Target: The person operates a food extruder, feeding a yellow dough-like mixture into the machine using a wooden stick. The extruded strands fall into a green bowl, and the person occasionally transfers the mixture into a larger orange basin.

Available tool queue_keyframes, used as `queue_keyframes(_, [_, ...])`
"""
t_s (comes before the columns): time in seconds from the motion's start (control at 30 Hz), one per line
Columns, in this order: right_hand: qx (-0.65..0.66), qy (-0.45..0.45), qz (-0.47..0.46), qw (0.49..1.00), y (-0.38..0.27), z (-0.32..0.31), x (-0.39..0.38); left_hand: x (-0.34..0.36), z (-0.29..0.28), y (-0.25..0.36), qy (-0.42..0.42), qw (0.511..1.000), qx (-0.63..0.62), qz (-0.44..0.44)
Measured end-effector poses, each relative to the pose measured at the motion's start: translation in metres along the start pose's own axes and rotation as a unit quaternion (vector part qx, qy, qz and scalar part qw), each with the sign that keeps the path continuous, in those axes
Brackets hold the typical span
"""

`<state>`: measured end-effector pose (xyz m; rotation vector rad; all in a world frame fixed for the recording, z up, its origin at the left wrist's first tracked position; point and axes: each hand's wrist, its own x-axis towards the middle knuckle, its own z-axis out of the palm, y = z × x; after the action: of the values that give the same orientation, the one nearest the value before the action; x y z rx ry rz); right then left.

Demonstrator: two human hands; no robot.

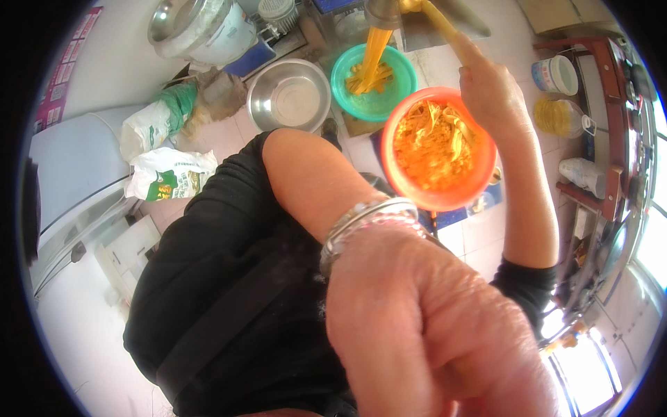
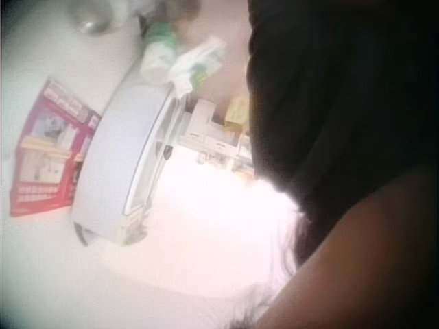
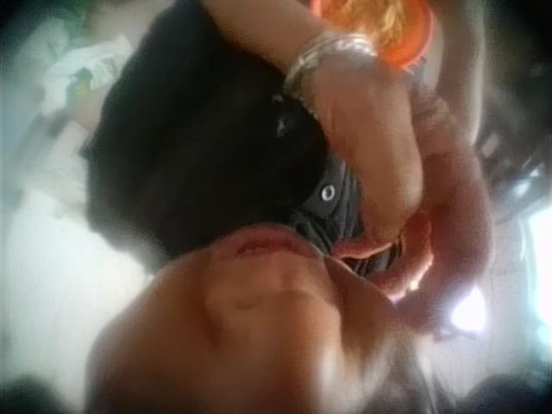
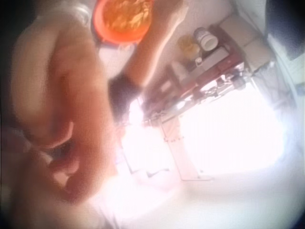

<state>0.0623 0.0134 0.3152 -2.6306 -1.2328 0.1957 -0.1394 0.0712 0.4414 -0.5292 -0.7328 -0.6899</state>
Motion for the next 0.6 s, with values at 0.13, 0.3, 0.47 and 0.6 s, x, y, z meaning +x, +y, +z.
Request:
queue_keyframes(0.13, [-0.033, -0.037, 0.022, 0.999, -0.009, 0.002, 0.008, 0.002, -0.002, 0.009, -0.042, 0.998, 0.037, -0.035])
queue_keyframes(0.3, [-0.073, -0.070, 0.048, 0.994, -0.020, -0.005, 0.014, 0.010, 0.010, 0.009, -0.015, 0.994, 0.107, -0.017])
queue_keyframes(0.47, [-0.072, -0.075, 0.057, 0.993, -0.027, -0.006, 0.016, 0.012, 0.019, 0.008, 0.010, 0.991, 0.121, -0.062])
queue_keyframes(0.6, [-0.070, -0.058, 0.037, 0.995, -0.027, -0.004, 0.016, 0.016, 0.014, 0.006, -0.089, 0.985, 0.143, -0.040])
